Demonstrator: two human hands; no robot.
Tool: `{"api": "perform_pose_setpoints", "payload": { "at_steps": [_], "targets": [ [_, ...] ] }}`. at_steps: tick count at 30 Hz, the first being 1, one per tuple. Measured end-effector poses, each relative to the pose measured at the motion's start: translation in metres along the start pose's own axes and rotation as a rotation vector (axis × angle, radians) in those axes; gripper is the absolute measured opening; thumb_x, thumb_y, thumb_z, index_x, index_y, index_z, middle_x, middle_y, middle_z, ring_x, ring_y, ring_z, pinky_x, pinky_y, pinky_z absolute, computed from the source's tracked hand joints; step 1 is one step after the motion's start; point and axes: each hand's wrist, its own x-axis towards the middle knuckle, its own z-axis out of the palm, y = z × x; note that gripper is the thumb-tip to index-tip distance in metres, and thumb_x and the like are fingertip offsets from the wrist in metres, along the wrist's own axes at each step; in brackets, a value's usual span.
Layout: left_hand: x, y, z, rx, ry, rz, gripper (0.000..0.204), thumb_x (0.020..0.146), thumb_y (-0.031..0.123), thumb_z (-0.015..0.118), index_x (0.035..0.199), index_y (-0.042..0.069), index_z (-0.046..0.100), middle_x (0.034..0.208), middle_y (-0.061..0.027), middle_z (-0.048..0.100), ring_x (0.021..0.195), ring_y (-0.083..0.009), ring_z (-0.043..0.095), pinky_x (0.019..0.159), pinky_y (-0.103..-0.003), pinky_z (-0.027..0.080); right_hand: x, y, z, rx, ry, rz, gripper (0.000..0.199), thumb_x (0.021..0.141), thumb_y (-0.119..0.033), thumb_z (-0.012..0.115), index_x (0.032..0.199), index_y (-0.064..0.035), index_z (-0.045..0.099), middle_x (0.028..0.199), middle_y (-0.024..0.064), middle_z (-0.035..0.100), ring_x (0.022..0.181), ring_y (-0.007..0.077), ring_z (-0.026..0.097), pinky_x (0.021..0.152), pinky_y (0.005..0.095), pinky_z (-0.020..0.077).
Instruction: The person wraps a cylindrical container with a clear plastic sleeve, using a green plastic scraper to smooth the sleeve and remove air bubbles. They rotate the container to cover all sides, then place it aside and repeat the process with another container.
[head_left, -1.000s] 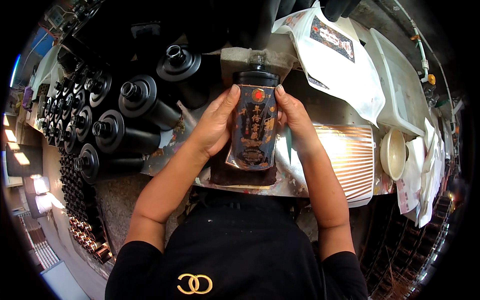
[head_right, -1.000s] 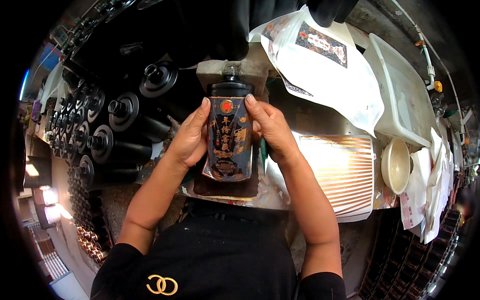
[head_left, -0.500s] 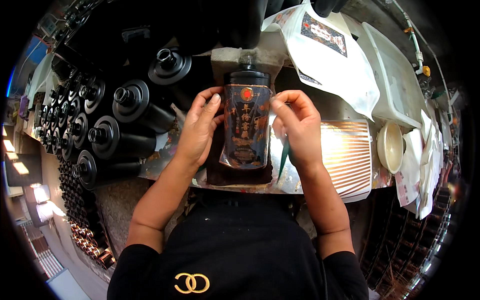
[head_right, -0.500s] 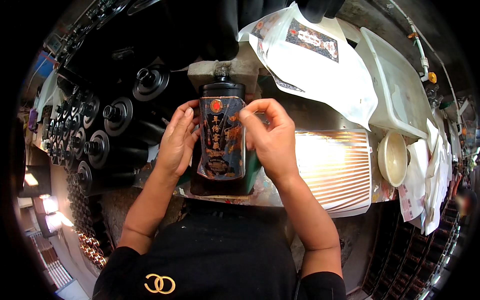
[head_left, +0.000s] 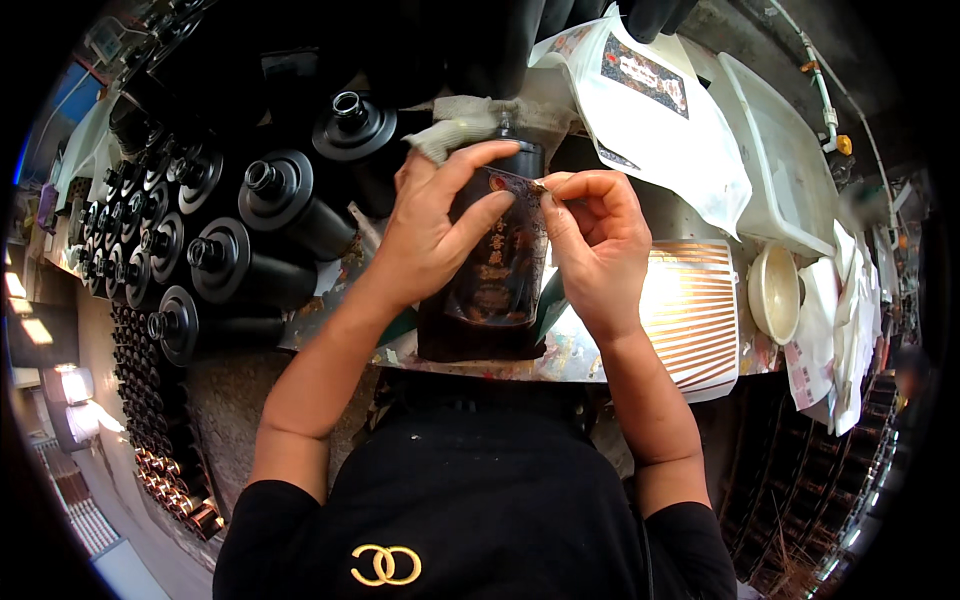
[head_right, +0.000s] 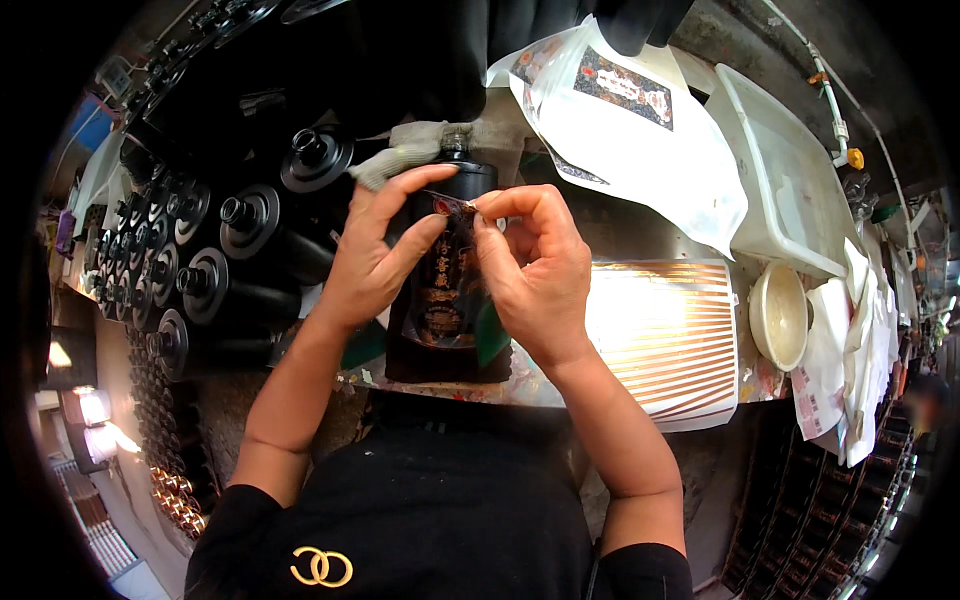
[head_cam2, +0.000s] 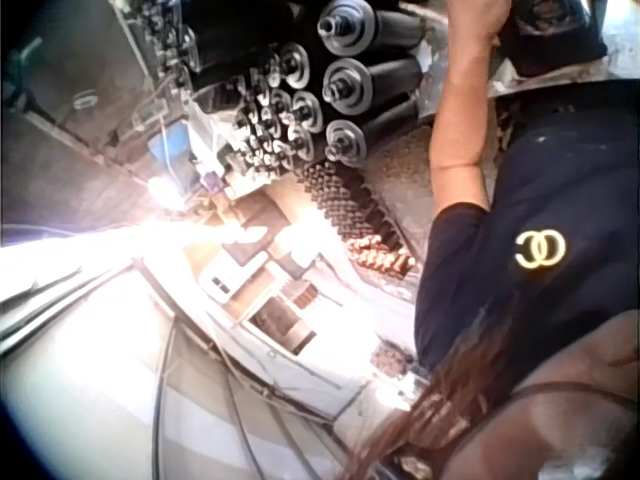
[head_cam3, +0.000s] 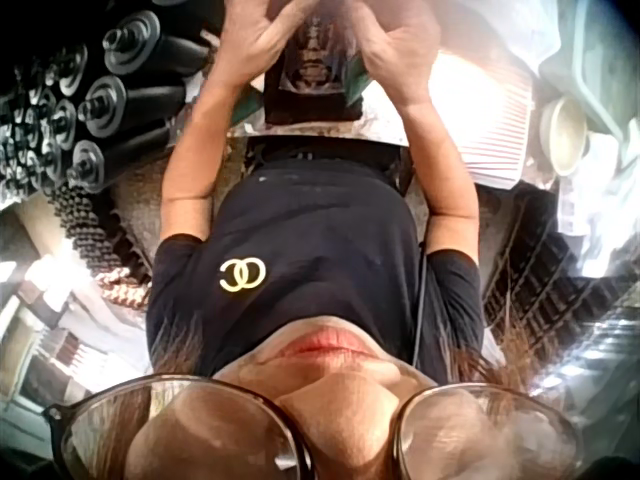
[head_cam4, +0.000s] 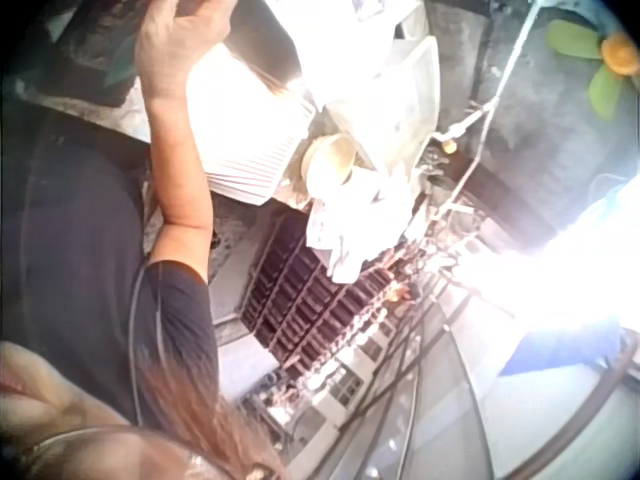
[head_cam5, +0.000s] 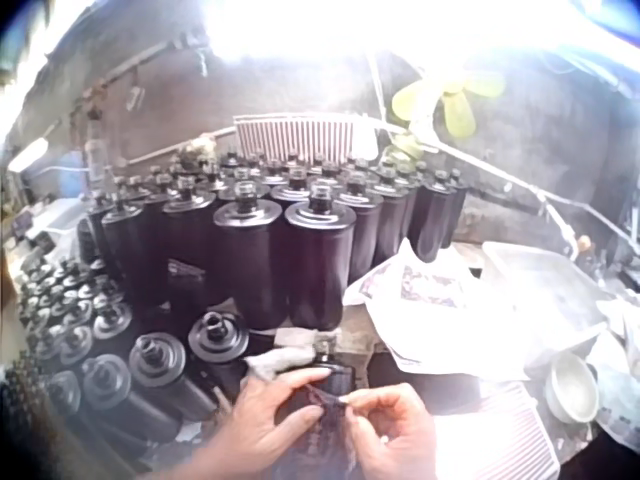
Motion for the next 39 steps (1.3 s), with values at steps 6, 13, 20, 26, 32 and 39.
{"api": "perform_pose_setpoints", "payload": {
  "at_steps": [6, 13, 20, 26, 32, 39],
  "targets": [
    [0.011, -0.005, -0.001, -0.050, 0.003, -0.022, 0.013, 0.084, 0.022, 0.070, 0.090, 0.011, 0.067, 0.102, -0.0052, 0.059, 0.101, -0.0240, 0.051, 0.094, -0.037, 0.033, 0.009, -0.019, -0.011, 0.138, 0.032, 0.016, 0.022, 0.085, -0.001, 0.067, 0.102, -0.0011, 0.053, 0.101, 0.0060, 0.056, 0.067, 0.0022, 0.055, 0.054, 0.0148, 0.0408],
    [0.008, -0.002, -0.005, 0.031, 0.002, -0.006, 0.013, 0.083, 0.021, 0.071, 0.091, 0.012, 0.068, 0.101, -0.0060, 0.060, 0.101, -0.0234, 0.052, 0.093, -0.036, 0.034, 0.020, -0.017, -0.006, -0.203, -0.164, 0.123, 0.017, 0.083, -0.016, 0.073, 0.092, -0.0032, 0.066, 0.084, 0.0003, 0.061, 0.063, 0.0021, 0.051, 0.051, 0.0191, 0.0381],
    [0.009, 0.013, -0.011, 0.032, -0.018, 0.002, 0.011, 0.082, 0.013, 0.068, 0.093, 0.011, 0.069, 0.090, -0.0044, 0.066, 0.089, -0.0233, 0.057, 0.083, -0.033, 0.042, 0.011, -0.027, -0.004, -0.328, -0.031, -0.264, 0.005, 0.079, -0.004, 0.071, 0.082, -0.0037, 0.067, 0.077, 0.0074, 0.062, 0.061, 0.0167, 0.058, 0.052, 0.0276, 0.0444],
    [0.000, 0.014, -0.023, -0.323, 0.180, -0.001, 0.036, 0.090, 0.001, 0.055, 0.126, -0.002, 0.053, 0.130, -0.0118, 0.053, 0.124, -0.0206, 0.047, 0.110, -0.033, 0.029, 0.023, -0.062, -0.049, 0.029, 0.064, -0.044, 0.005, 0.090, -0.010, 0.064, 0.090, -0.0052, 0.062, 0.076, 0.0017, 0.063, 0.062, 0.0049, 0.056, 0.054, 0.0217, 0.0434],
    [-0.028, -0.010, -0.034, -0.362, 0.173, -0.166, 0.033, 0.095, 0.005, 0.055, 0.127, 0.001, 0.052, 0.130, -0.0079, 0.053, 0.122, -0.0168, 0.049, 0.104, -0.031, 0.037, 0.131, -0.058, -0.258, -0.206, 0.455, -0.111, 0.017, 0.091, -0.017, 0.066, 0.098, -0.0021, 0.062, 0.082, 0.0050, 0.066, 0.063, 0.0050, 0.057, 0.055, 0.0196, 0.0470],
    [-0.055, -0.017, -0.017, -0.449, 0.241, -0.558, 0.033, 0.091, 0.008, 0.060, 0.124, 0.005, 0.054, 0.126, -0.0069, 0.056, 0.118, -0.0173, 0.053, 0.093, -0.029, 0.042, 0.204, 0.060, -0.444, -1.361, 0.433, 0.584, 0.031, 0.077, -0.016, 0.070, 0.103, -0.0001, 0.068, 0.102, 0.0189, 0.069, 0.097, 0.0290, 0.067, 0.086, 0.0369, 0.0524]
  ]
}}
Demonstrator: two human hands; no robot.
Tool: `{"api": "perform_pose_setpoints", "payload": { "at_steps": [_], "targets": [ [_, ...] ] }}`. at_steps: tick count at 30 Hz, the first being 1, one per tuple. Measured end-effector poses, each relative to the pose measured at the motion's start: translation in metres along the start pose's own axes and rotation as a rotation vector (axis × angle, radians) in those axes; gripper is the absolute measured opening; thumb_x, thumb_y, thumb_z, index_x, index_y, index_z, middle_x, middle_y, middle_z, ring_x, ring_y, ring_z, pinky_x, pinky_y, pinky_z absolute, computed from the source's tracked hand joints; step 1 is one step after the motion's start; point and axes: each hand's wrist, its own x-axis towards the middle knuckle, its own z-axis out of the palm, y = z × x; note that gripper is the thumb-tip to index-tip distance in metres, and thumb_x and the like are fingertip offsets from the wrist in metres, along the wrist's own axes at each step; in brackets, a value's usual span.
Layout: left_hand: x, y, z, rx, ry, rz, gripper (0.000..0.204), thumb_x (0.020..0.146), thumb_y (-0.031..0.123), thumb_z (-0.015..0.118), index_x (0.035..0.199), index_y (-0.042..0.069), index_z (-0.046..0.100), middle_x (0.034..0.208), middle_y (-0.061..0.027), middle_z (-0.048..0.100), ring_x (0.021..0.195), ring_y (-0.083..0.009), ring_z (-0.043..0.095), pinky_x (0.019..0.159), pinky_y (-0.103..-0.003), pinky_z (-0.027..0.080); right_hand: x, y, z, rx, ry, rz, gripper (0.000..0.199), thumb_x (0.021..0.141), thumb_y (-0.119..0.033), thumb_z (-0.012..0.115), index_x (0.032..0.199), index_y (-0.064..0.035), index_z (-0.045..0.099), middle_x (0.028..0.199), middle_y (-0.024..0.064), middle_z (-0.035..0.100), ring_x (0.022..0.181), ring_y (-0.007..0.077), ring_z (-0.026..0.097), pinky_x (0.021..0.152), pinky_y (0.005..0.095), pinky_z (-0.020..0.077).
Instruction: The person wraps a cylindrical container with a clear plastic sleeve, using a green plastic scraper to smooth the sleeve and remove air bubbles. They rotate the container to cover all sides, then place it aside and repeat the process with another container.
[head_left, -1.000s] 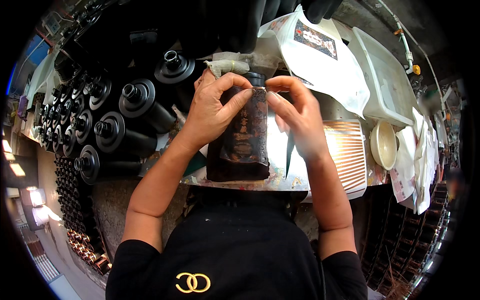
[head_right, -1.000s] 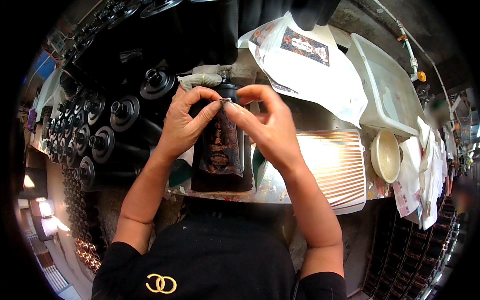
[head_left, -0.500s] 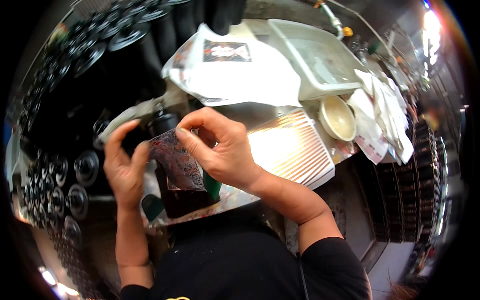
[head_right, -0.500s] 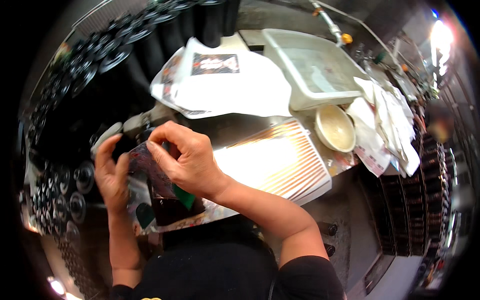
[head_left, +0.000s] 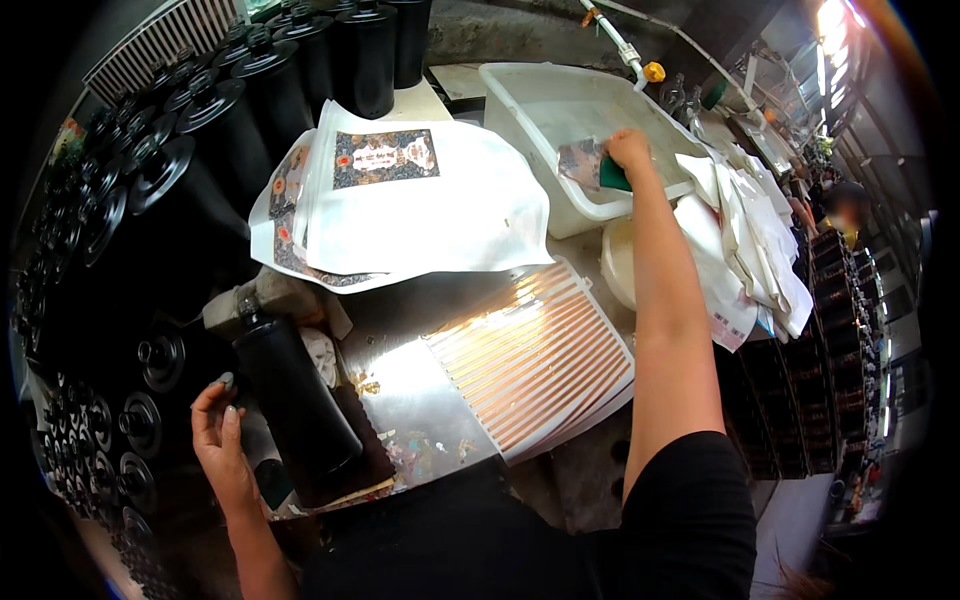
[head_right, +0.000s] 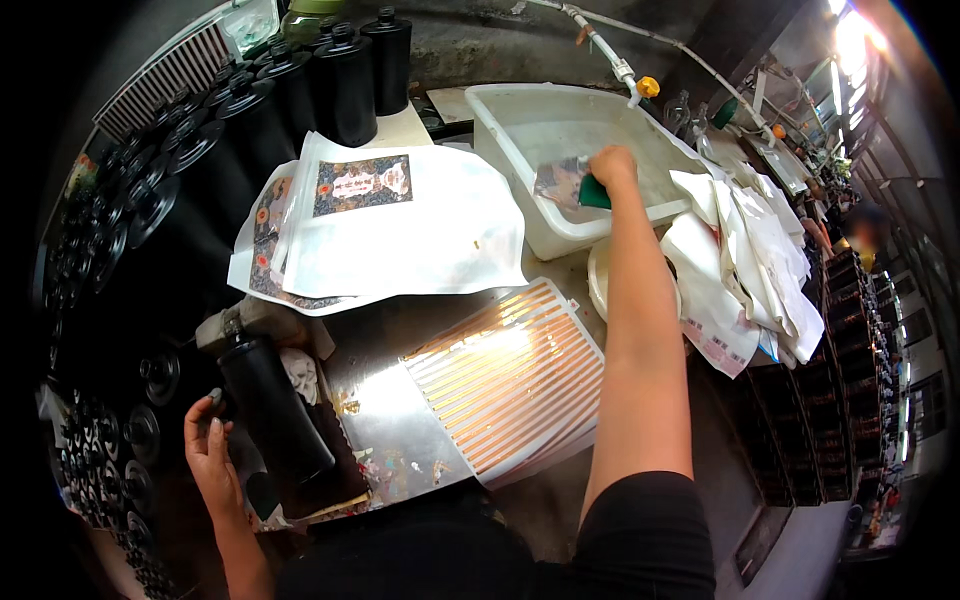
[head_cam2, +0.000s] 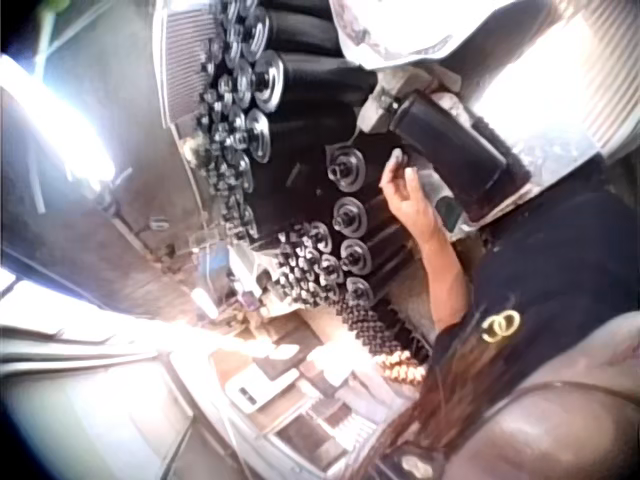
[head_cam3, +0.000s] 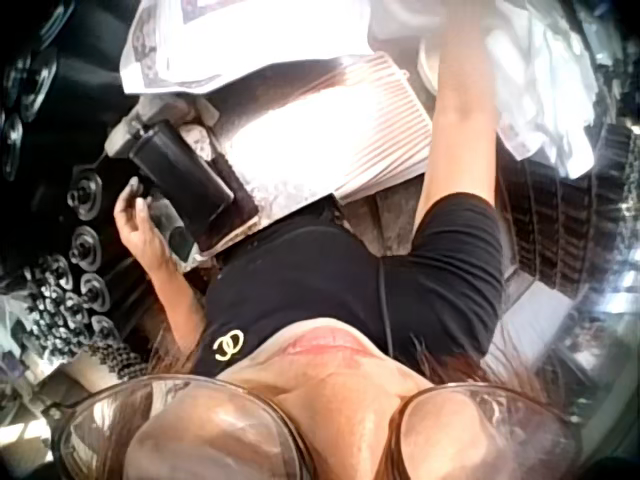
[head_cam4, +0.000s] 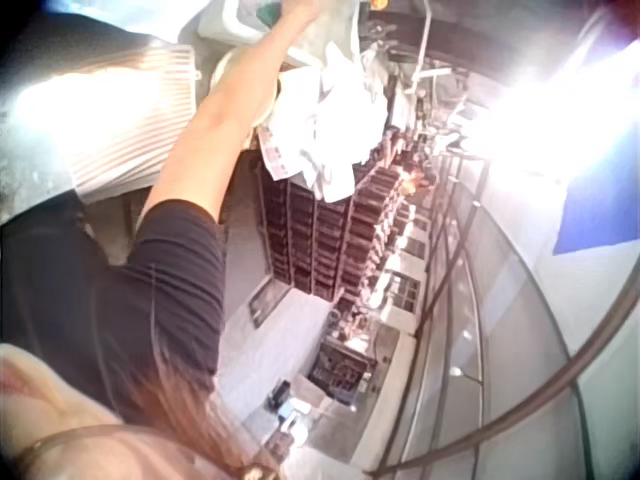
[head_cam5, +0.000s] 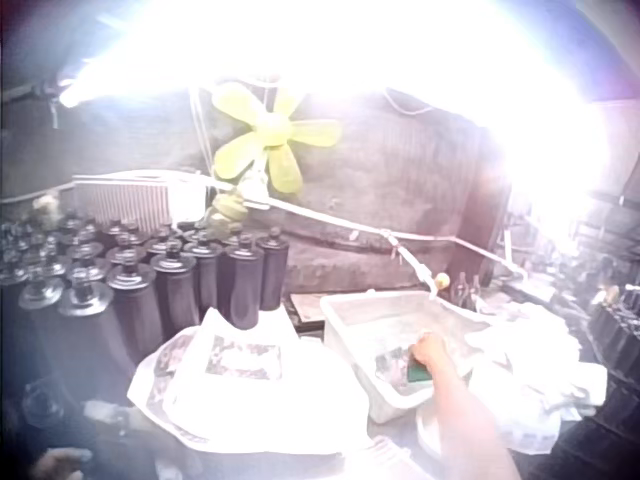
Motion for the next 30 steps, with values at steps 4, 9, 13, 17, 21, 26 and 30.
{"api": "perform_pose_setpoints", "payload": {
  "at_steps": [4, 9, 13, 17, 21, 26, 30],
  "targets": [
    [0.009, -0.001, 0.021, -0.026, -0.100, -0.022, 0.039, 0.091, 0.010, 0.061, 0.128, 0.005, 0.051, 0.128, -0.0072, 0.054, 0.119, -0.0183, 0.052, 0.094, -0.030, 0.042, 0.058, 0.100, 0.035, -0.330, 0.024, 0.007, 0.021, 0.077, -0.018, 0.063, 0.089, -0.0033, 0.072, 0.102, 0.0202, 0.068, 0.098, 0.0362, 0.065, 0.083, 0.0414, 0.0524],
    [0.000, 0.014, 0.030, 0.017, -0.054, -0.033, 0.055, 0.091, 0.023, 0.063, 0.140, 0.007, 0.042, 0.129, -0.0078, 0.053, 0.120, -0.0182, 0.050, 0.093, -0.030, 0.043, -0.001, 0.003, -0.009, -0.006, 0.179, -0.081, 0.024, 0.085, -0.023, 0.059, 0.100, -0.0093, 0.071, 0.105, 0.0207, 0.067, 0.098, 0.0387, 0.064, 0.086, 0.0432, 0.0516],
    [0.001, 0.002, 0.039, -0.114, -0.204, -0.293, 0.070, 0.094, 0.027, 0.061, 0.149, 0.004, 0.025, 0.135, -0.0143, 0.047, 0.118, -0.0194, 0.051, 0.100, -0.031, 0.041, -0.054, -0.025, -0.074, 0.113, 0.403, -0.584, 0.016, 0.086, -0.019, 0.061, 0.093, -0.0058, 0.067, 0.081, 0.0148, 0.068, 0.073, 0.0273, 0.067, 0.068, 0.0361, 0.0510],
    [0.010, 0.001, 0.045, -0.205, -0.281, -0.333, 0.077, 0.094, 0.031, 0.063, 0.149, -0.002, 0.020, 0.138, -0.0166, 0.045, 0.124, -0.0210, 0.048, 0.105, -0.033, 0.038, -0.126, -0.078, -0.106, 0.334, 0.366, -0.753, 0.014, 0.090, -0.019, 0.065, 0.093, -0.0057, 0.067, 0.072, 0.0017, 0.064, 0.062, 0.0076, 0.056, 0.059, 0.0244, 0.0436],
    [0.011, 0.001, 0.037, -0.363, -0.342, -0.348, 0.075, 0.094, 0.029, 0.062, 0.149, -0.001, 0.020, 0.137, -0.0168, 0.047, 0.125, -0.0224, 0.048, 0.106, -0.033, 0.037, -0.233, -0.145, -0.115, 0.746, -0.017, -0.710, 0.015, 0.092, -0.019, 0.065, 0.096, -0.0051, 0.067, 0.075, -0.0004, 0.065, 0.057, 0.0015, 0.048, 0.053, 0.0177, 0.0347],
    [0.012, -0.008, 0.033, -0.332, -0.279, -0.299, 0.069, 0.097, 0.031, 0.058, 0.148, 0.000, 0.024, 0.135, -0.0163, 0.048, 0.124, -0.0211, 0.048, 0.105, -0.031, 0.038, -0.338, -0.200, -0.097, 1.123, -0.475, -0.659, 0.014, 0.093, -0.018, 0.064, 0.098, -0.0050, 0.065, 0.074, 0.0009, 0.064, 0.053, -0.0003, 0.045, 0.047, 0.0142, 0.0325],
    [0.016, 0.010, 0.031, -0.290, -0.207, -0.034, 0.051, 0.097, 0.037, 0.056, 0.136, 0.007, 0.045, 0.124, -0.0103, 0.052, 0.116, -0.0155, 0.048, 0.097, -0.030, 0.039, -0.380, -0.229, -0.043, 1.270, -0.840, -0.525, 0.014, 0.092, -0.018, 0.065, 0.095, -0.0039, 0.064, 0.074, -0.0008, 0.062, 0.054, 0.0002, 0.045, 0.048, 0.0141, 0.0339]
  ]
}}
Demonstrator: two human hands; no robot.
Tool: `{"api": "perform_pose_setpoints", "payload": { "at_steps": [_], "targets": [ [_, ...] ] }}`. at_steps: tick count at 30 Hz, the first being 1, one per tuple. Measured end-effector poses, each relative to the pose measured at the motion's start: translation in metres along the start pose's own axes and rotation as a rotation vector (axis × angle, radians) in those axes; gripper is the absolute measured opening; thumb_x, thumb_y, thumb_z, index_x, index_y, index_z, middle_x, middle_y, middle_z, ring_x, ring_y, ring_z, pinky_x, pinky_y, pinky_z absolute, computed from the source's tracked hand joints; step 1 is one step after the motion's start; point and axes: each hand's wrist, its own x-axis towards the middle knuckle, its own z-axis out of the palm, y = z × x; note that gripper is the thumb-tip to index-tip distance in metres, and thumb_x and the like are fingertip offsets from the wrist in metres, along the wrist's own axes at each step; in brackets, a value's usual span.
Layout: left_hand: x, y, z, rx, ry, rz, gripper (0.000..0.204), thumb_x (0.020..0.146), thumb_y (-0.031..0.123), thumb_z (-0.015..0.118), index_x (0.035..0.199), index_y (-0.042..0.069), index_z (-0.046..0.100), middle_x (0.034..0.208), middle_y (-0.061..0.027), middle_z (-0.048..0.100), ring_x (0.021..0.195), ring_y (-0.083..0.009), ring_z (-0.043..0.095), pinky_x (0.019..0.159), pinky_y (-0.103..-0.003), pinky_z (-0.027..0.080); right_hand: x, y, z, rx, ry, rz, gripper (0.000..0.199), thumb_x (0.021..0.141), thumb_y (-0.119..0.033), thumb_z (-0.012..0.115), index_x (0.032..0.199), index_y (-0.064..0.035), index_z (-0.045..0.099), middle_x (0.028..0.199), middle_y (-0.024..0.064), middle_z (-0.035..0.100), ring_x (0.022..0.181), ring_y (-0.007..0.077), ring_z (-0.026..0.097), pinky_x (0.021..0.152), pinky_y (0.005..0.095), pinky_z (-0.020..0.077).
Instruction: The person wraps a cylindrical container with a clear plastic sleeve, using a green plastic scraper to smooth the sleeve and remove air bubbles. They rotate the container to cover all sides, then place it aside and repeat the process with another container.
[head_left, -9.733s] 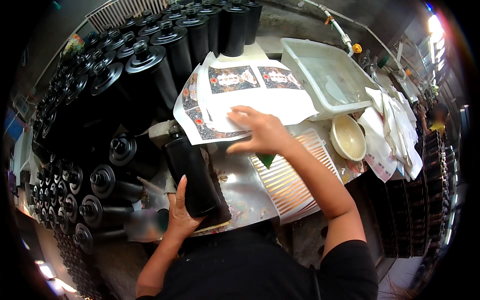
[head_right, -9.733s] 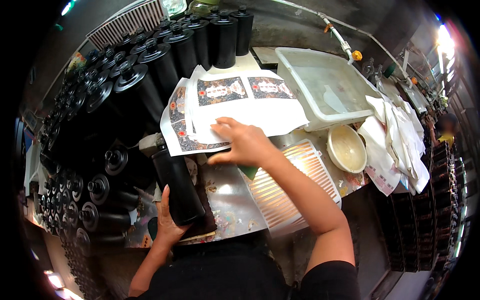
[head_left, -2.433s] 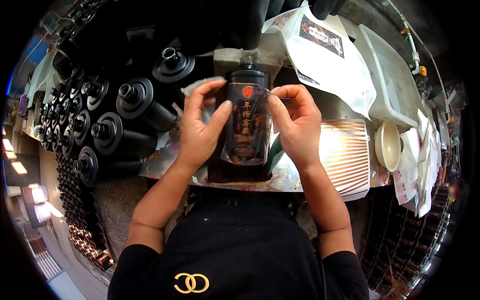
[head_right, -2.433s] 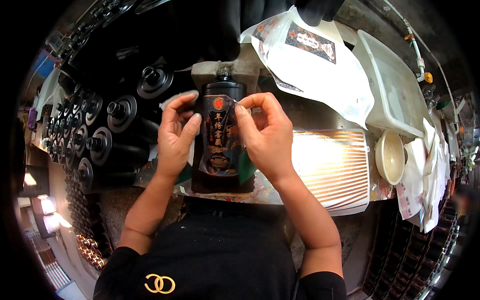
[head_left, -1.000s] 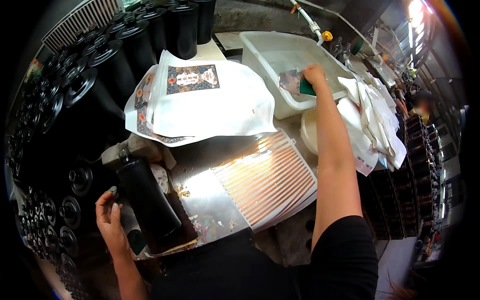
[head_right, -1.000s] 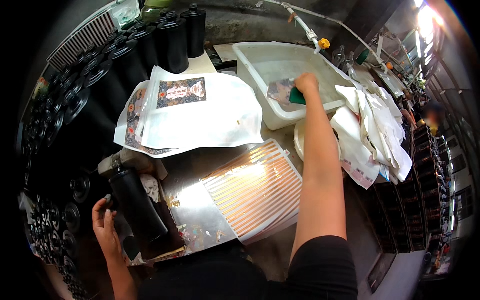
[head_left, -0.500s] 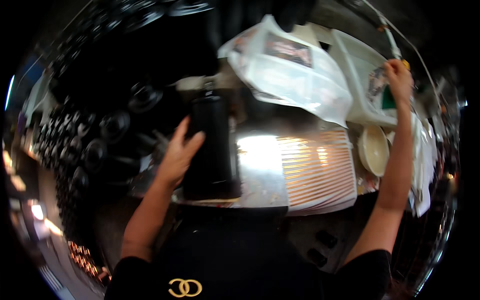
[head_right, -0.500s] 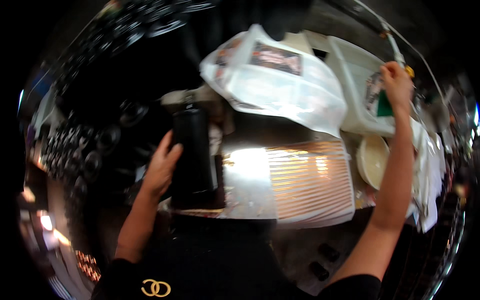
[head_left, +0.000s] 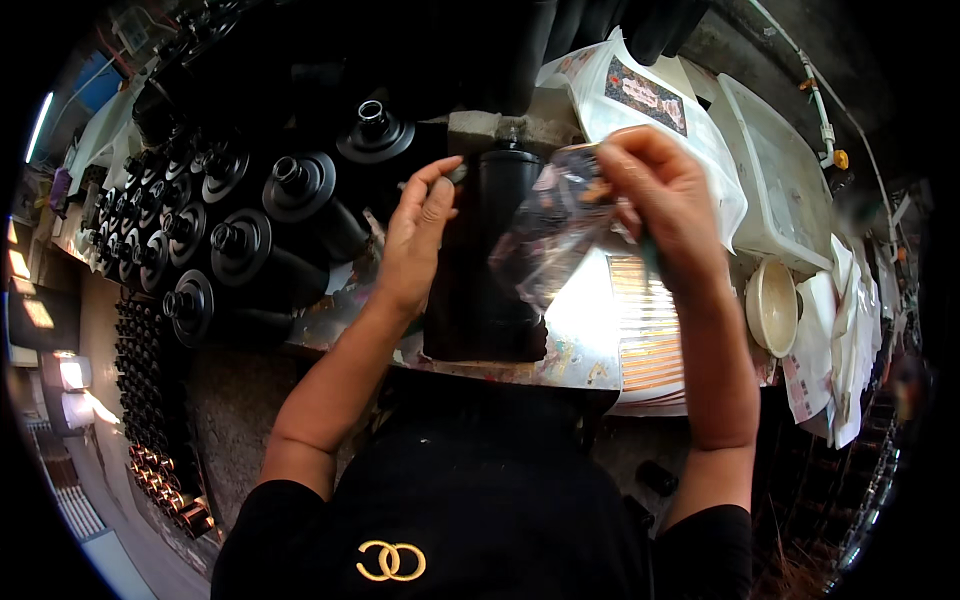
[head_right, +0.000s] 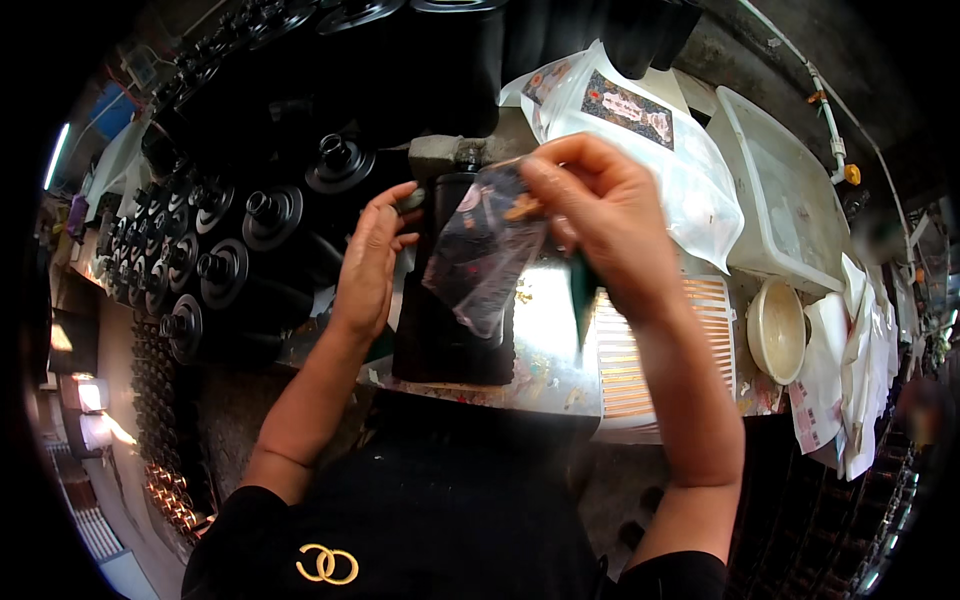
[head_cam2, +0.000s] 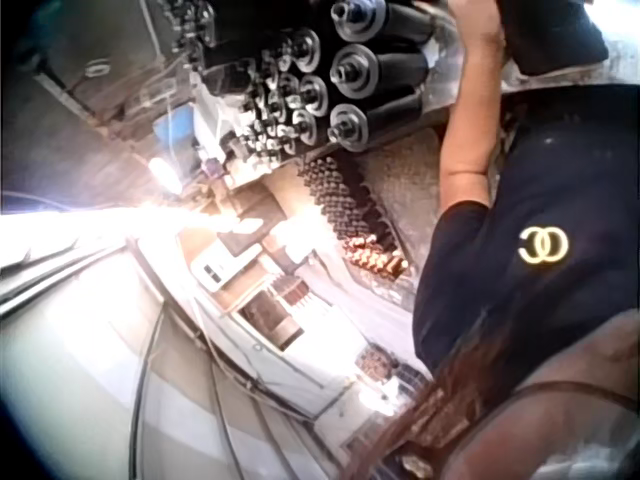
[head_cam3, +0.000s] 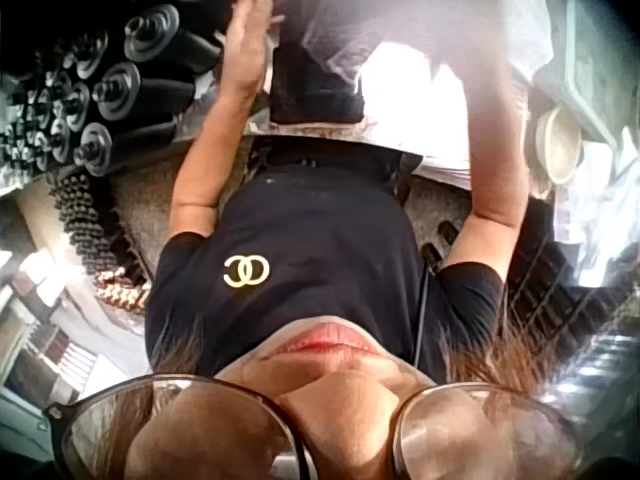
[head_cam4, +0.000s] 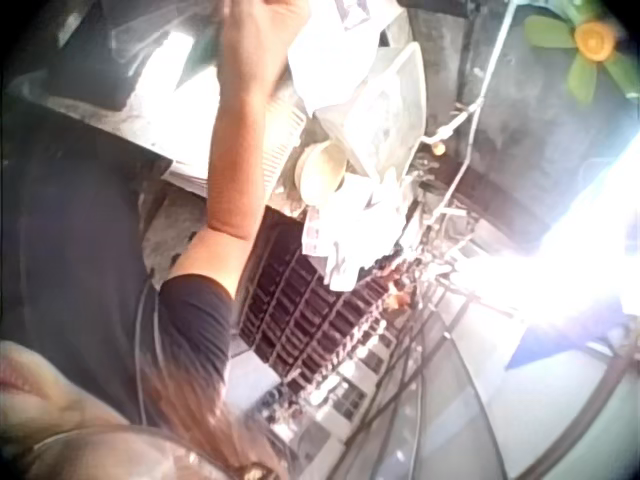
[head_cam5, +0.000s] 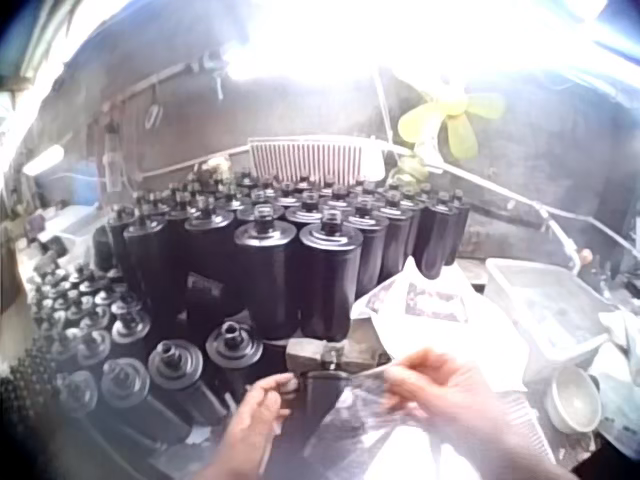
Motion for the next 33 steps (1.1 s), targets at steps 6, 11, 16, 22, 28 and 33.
{"api": "perform_pose_setpoints", "payload": {
  "at_steps": [6, 11, 16, 22, 28, 33],
  "targets": [
    [0.007, 0.010, -0.005, 0.636, -0.029, 0.214, 0.052, 0.080, 0.033, 0.071, 0.126, 0.012, 0.057, 0.118, -0.0020, 0.052, 0.107, -0.0140, 0.045, 0.090, -0.026, 0.035, 0.017, 0.055, 0.016, 0.033, 0.015, 0.049, 0.015, 0.091, -0.017, 0.067, 0.096, -0.0037, 0.065, 0.076, -0.0023, 0.063, 0.059, 0.0007, 0.047, 0.051, 0.0146, 0.0338],
    [0.011, 0.030, 0.006, 0.612, -0.120, 0.361, 0.061, 0.070, 0.031, 0.082, 0.124, 0.013, 0.059, 0.115, -0.0020, 0.054, 0.104, -0.0140, 0.045, 0.088, -0.025, 0.037, 0.004, 0.043, 0.022, 0.009, -0.014, -0.136, 0.017, 0.091, -0.016, 0.068, 0.101, -0.0021, 0.065, 0.081, 0.0009, 0.066, 0.069, 0.0033, 0.059, 0.052, 0.0154, 0.0372],
    [0.013, 0.033, 0.014, 0.768, -0.252, 0.417, 0.056, 0.067, 0.017, 0.085, 0.116, 0.009, 0.058, 0.100, -0.0011, 0.057, 0.087, -0.0113, 0.053, 0.076, -0.023, 0.042, 0.001, 0.039, 0.020, 0.070, -0.049, -0.167, 0.015, 0.092, -0.014, 0.066, 0.101, -0.0021, 0.064, 0.086, 0.0030, 0.067, 0.072, 0.0053, 0.062, 0.050, 0.0161, 0.0390],
    [0.003, 0.032, 0.000, 0.496, -0.281, 0.045, 0.032, 0.080, 0.011, 0.076, 0.108, 0.007, 0.061, 0.091, 0.0049, 0.059, 0.080, -0.0023, 0.051, 0.070, -0.017, 0.041, 0.004, 0.053, 0.012, 0.250, -0.013, -0.067, 0.012, 0.094, -0.013, 0.062, 0.101, -0.0023, 0.062, 0.078, 0.0022, 0.065, 0.053, 0.0014, 0.050, 0.044, 0.0144, 0.0363],
    [-0.012, 0.027, -0.001, -0.158, -0.250, -0.285, 0.033, 0.098, 0.032, 0.056, 0.098, 0.000, 0.065, 0.083, -0.0009, 0.065, 0.073, -0.0057, 0.057, 0.067, -0.021, 0.048, -0.002, 0.056, 0.018, 0.388, 0.018, 0.044, 0.013, 0.094, -0.015, 0.063, 0.100, -0.0033, 0.059, 0.072, -0.0004, 0.060, 0.045, 0.0018, 0.046, 0.038, 0.0152, 0.0334],
    [-0.019, 0.027, -0.003, 0.488, -0.034, 0.157, 0.035, 0.086, 0.040, 0.070, 0.106, 0.012, 0.064, 0.107, -0.0030, 0.060, 0.087, -0.0104, 0.054, 0.068, -0.023, 0.042, -0.011, 0.055, 0.026, 0.370, -0.005, 0.056, 0.016, 0.094, -0.017, 0.063, 0.101, -0.0039, 0.058, 0.078, -0.0008, 0.059, 0.046, 0.0010, 0.046, 0.038, 0.0145, 0.0341]
  ]
}}
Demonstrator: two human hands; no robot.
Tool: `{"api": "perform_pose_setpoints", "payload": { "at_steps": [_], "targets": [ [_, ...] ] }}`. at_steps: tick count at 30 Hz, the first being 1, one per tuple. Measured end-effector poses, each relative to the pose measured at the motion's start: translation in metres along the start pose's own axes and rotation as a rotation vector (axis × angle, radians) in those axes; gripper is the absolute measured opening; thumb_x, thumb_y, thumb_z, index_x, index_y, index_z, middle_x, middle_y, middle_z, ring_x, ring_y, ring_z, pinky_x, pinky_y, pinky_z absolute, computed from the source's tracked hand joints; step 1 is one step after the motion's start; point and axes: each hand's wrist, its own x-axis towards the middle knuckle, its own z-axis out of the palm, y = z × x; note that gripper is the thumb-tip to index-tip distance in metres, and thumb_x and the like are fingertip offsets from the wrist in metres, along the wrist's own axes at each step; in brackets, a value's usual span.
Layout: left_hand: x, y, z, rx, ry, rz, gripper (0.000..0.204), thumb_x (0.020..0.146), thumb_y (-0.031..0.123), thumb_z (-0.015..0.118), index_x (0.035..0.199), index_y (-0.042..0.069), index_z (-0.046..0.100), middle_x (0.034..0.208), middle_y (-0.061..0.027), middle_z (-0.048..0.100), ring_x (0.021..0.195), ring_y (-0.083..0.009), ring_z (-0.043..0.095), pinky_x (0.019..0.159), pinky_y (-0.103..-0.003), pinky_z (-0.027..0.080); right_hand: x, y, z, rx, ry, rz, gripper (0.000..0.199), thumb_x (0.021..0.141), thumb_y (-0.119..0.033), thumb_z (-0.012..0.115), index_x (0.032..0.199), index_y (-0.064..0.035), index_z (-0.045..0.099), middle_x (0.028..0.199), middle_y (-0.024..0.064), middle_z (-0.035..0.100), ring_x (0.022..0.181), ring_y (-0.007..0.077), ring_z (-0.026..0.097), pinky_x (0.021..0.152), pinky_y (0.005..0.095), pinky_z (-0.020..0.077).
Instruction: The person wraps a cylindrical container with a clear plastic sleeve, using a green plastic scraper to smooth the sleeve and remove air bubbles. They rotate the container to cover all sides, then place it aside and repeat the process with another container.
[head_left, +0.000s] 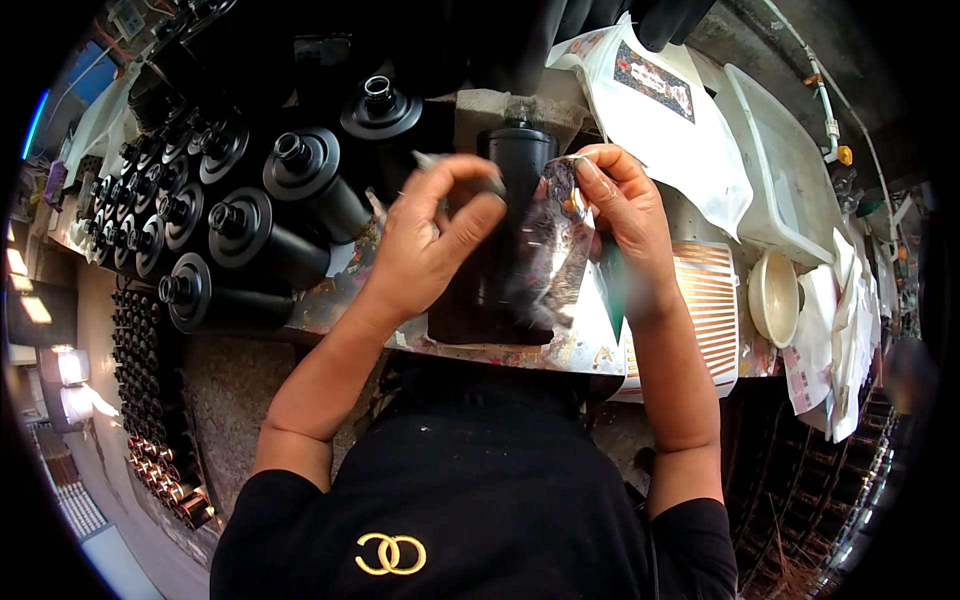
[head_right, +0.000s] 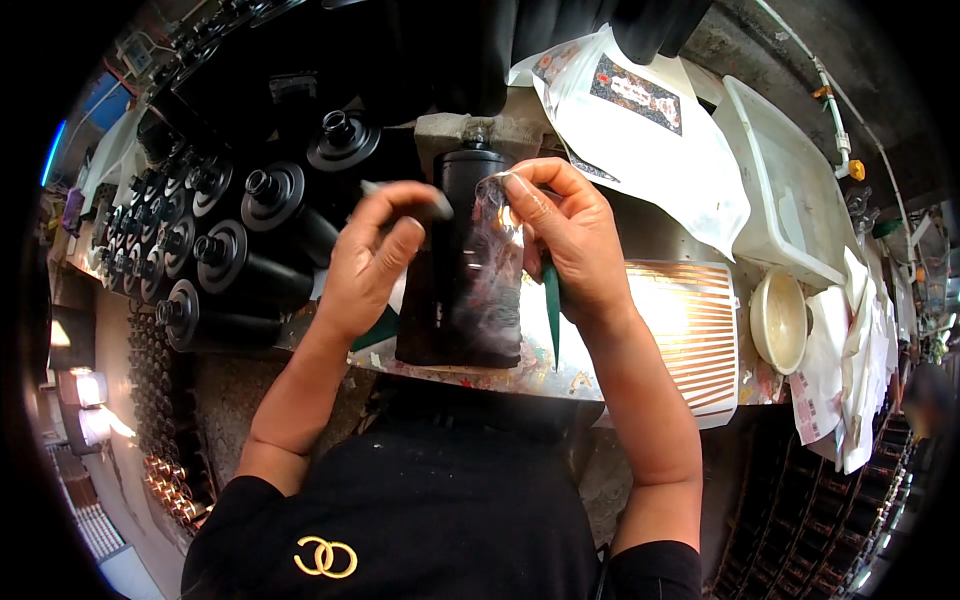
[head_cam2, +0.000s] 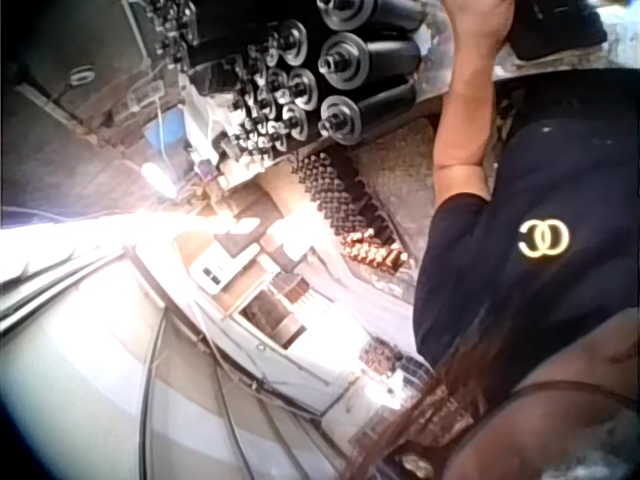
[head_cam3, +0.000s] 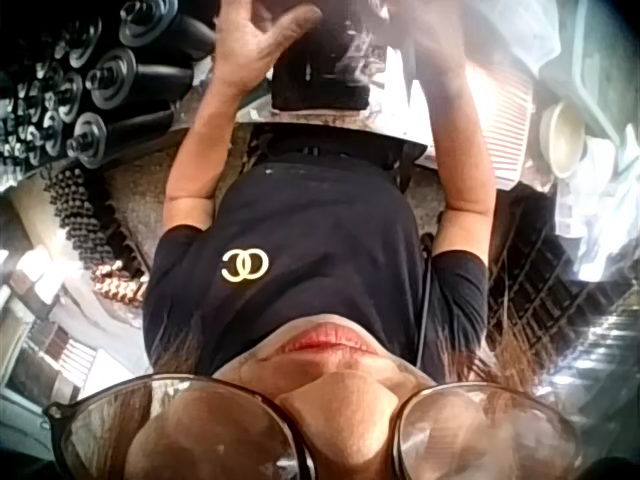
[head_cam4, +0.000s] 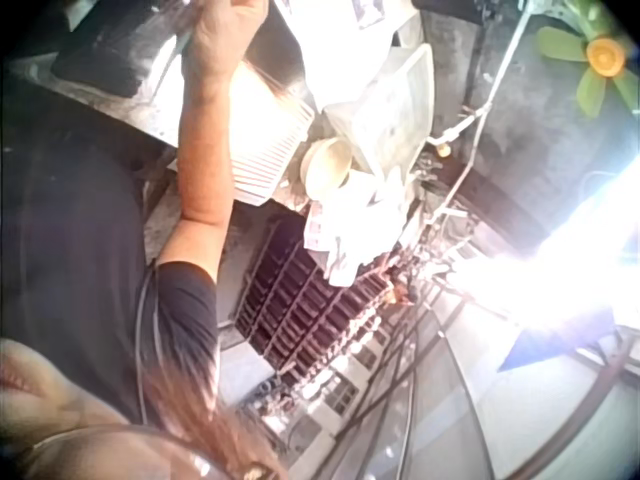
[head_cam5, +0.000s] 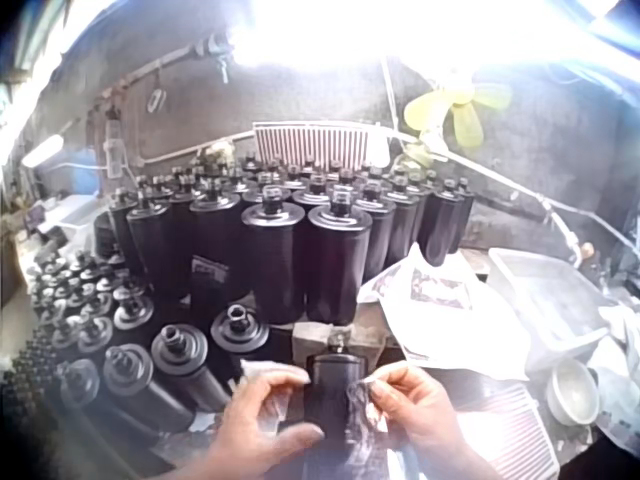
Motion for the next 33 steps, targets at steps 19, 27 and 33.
{"api": "perform_pose_setpoints", "payload": {
  "at_steps": [19, 27, 33],
  "targets": [
    [-0.013, -0.010, 0.042, 0.378, 0.236, 0.693, 0.024, 0.069, 0.010, 0.076, 0.091, 0.012, 0.066, 0.098, -0.0086, 0.061, 0.088, -0.0299, 0.058, 0.077, -0.037, 0.045, -0.012, 0.014, 0.005, 0.549, -0.140, 0.067, 0.021, 0.098, -0.015, 0.053, 0.116, -0.0048, 0.053, 0.102, 0.0047, 0.062, 0.095, 0.0122, 0.062, 0.084, 0.0260, 0.0517],
    [-0.024, 0.012, 0.016, -0.273, 0.049, 0.123, 0.022, 0.074, 0.009, 0.072, 0.093, 0.006, 0.062, 0.099, -0.0098, 0.063, 0.090, -0.0237, 0.060, 0.079, -0.034, 0.048, -0.023, 0.024, 0.011, 0.480, 0.025, 0.111, 0.020, 0.097, -0.023, 0.056, 0.111, -0.0096, 0.054, 0.096, 0.0024, 0.062, 0.088, 0.0095, 0.061, 0.078, 0.0227, 0.0504],
    [-0.023, -0.002, 0.034, 0.417, 0.125, 0.641, 0.032, 0.064, 0.008, 0.076, 0.095, 0.011, 0.067, 0.097, -0.0087, 0.062, 0.089, -0.0280, 0.057, 0.078, -0.038, 0.044, -0.018, 0.034, 0.004, 0.723, -0.085, 0.142, 0.024, 0.099, -0.017, 0.050, 0.119, -0.0074, 0.056, 0.101, 0.0071, 0.066, 0.096, 0.0171, 0.065, 0.084, 0.0319, 0.0541]
  ]
}}
